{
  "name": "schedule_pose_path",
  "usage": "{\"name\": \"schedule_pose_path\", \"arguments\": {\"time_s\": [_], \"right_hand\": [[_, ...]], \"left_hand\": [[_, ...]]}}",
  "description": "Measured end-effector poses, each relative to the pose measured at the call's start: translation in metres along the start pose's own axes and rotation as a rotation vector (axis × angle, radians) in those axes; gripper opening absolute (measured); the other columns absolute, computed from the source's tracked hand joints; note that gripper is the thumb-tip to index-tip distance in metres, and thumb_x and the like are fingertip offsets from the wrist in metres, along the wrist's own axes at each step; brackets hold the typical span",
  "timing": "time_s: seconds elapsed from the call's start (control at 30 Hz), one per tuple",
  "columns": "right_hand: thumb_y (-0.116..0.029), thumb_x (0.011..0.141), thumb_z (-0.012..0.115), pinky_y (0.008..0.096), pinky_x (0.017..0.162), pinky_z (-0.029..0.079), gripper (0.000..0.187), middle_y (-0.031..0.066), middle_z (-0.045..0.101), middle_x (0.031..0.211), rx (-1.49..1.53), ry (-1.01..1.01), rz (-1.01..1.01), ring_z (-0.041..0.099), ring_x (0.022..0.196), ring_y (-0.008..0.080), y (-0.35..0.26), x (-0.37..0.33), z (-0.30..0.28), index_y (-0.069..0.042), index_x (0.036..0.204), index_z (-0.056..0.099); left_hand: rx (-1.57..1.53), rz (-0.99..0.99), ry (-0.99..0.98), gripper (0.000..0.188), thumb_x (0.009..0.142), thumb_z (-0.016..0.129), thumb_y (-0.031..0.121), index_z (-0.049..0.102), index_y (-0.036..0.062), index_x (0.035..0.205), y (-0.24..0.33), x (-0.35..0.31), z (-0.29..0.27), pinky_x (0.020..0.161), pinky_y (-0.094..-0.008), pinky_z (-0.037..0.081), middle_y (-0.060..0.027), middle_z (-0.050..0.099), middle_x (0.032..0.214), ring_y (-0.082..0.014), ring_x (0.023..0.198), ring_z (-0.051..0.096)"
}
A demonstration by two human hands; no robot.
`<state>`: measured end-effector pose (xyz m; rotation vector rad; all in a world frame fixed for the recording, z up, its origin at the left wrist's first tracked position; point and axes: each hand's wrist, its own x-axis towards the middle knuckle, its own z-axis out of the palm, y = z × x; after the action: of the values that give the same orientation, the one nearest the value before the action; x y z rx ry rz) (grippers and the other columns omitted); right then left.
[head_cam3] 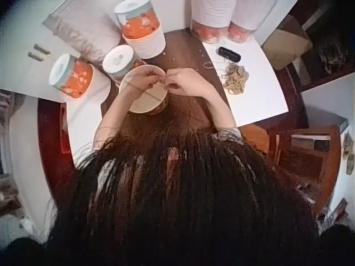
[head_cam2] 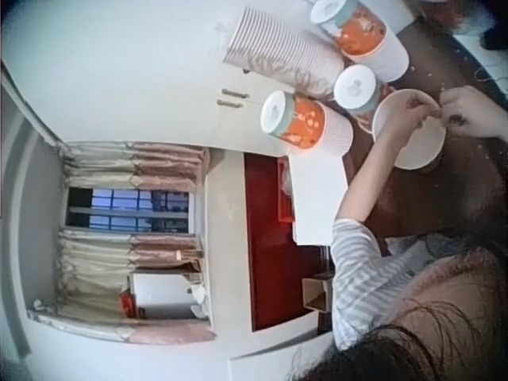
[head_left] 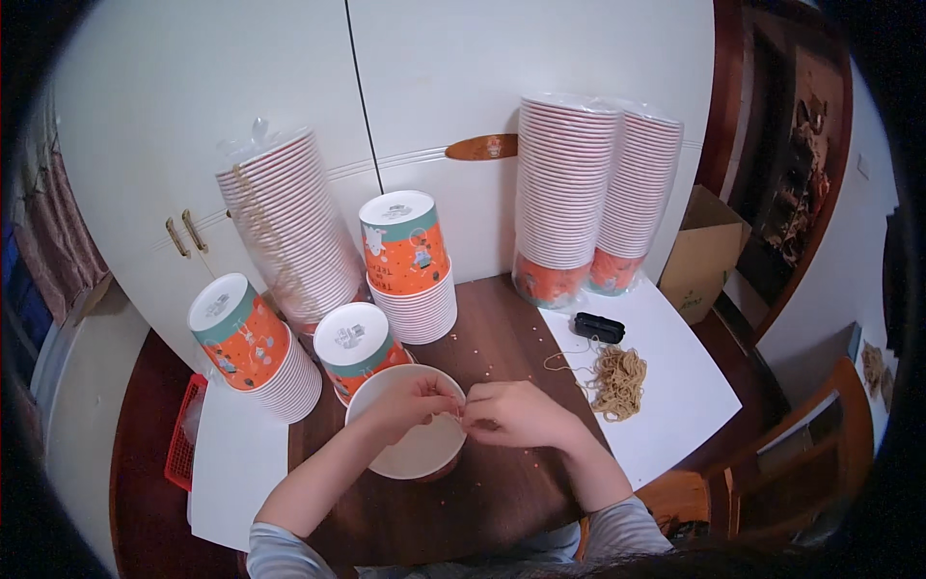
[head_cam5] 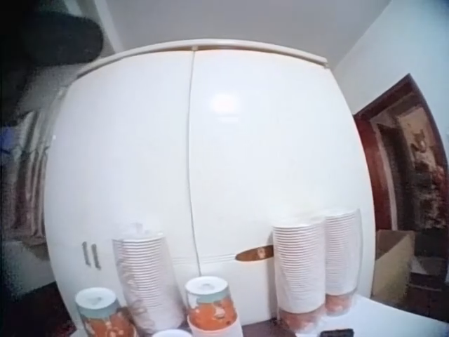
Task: Thread and tie thin red strings through pre-punched holes in paper buckets to create handles.
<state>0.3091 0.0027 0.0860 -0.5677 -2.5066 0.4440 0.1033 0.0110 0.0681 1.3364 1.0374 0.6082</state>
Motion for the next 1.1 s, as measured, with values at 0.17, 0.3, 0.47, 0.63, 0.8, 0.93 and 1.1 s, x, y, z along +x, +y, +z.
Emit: {"name": "schedule_pose_path", "arguments": {"time_s": [0.17, 0.3, 0.47, 0.63, 0.8, 0.93, 1.1], "right_hand": [[-0.021, 0.072, 0.064, 0.0326, 0.062, 0.047, 0.012, 0.0048, 0.056, 0.078, 0.002, -0.026, 0.063, 0.057, 0.074, 0.023, -0.008, 0.004, 0.007, -0.01, 0.075, 0.06], [-0.02, 0.071, 0.066, 0.0335, 0.064, 0.047, 0.014, 0.0062, 0.057, 0.077, 0.037, 0.127, 0.227, 0.058, 0.073, 0.0236, 0.006, 0.007, 0.009, -0.008, 0.077, 0.062], [-0.023, 0.073, 0.063, 0.0362, 0.063, 0.049, 0.015, 0.0065, 0.057, 0.076, 0.009, 0.145, 0.249, 0.059, 0.07, 0.0254, 0.006, 0.008, 0.018, -0.011, 0.081, 0.065], [-0.022, 0.072, 0.063, 0.0368, 0.064, 0.049, 0.014, 0.0072, 0.058, 0.076, -0.035, 0.121, 0.309, 0.059, 0.07, 0.0255, 0.002, 0.011, 0.017, -0.011, 0.08, 0.066], [-0.014, 0.07, 0.066, 0.0317, 0.058, 0.047, 0.01, 0.0073, 0.058, 0.072, 0.095, 0.139, 0.245, 0.059, 0.065, 0.0214, 0.019, 0.009, 0.017, -0.006, 0.076, 0.064], [-0.013, 0.071, 0.065, 0.03, 0.058, 0.047, 0.009, 0.008, 0.059, 0.071, 0.196, 0.127, 0.297, 0.059, 0.065, 0.02, 0.027, 0.009, 0.015, -0.005, 0.076, 0.064], [-0.013, 0.072, 0.065, 0.0284, 0.057, 0.047, 0.011, 0.0081, 0.058, 0.07, 0.235, 0.079, 0.301, 0.059, 0.063, 0.0178, 0.027, 0.011, 0.015, -0.003, 0.076, 0.064]], "left_hand": [[0.063, 0.051, 0.038, 0.008, 0.077, 0.061, 0.012, 0.057, 0.0062, 0.081, -0.001, -0.002, 0.001, 0.056, -0.0196, 0.04, -0.0007, 0.058, 0.075, -0.0062, 0.069, 0.053], [0.124, 0.153, 0.043, 0.011, 0.076, 0.063, 0.011, 0.056, 0.0046, 0.081, 0.002, -0.005, 0.002, 0.059, -0.0199, 0.043, -0.0017, 0.058, 0.076, -0.0071, 0.067, 0.054], [0.103, 0.139, 0.09, 0.012, 0.076, 0.063, 0.012, 0.055, 0.0043, 0.082, 0.008, -0.006, 0.007, 0.056, -0.0193, 0.042, -0.0016, 0.058, 0.075, -0.007, 0.065, 0.054], [0.015, -0.022, 0.091, 0.012, 0.077, 0.062, 0.012, 0.055, 0.005, 0.084, 0.004, -0.004, 0.001, 0.053, -0.0186, 0.039, -0.0017, 0.058, 0.074, -0.0072, 0.063, 0.052], [0.28, 0.132, 0.174, 0.015, 0.075, 0.063, 0.015, 0.057, 0.0037, 0.082, 0.009, -0.013, 0.005, 0.056, -0.0214, 0.042, -0.0018, 0.058, 0.071, -0.0087, 0.064, 0.053], [0.627, 0.129, 0.167, 0.019, 0.073, 0.065, 0.021, 0.059, 0.0042, 0.08, 0.007, -0.018, 0.01, 0.059, -0.0258, 0.044, -0.0009, 0.058, 0.071, -0.0093, 0.065, 0.053], [0.747, 0.125, 0.127, 0.02, 0.075, 0.063, 0.022, 0.063, 0.0058, 0.085, 0.004, -0.016, 0.014, 0.062, -0.027, 0.045, -0.0042, 0.062, 0.074, -0.0113, 0.068, 0.057]]}}
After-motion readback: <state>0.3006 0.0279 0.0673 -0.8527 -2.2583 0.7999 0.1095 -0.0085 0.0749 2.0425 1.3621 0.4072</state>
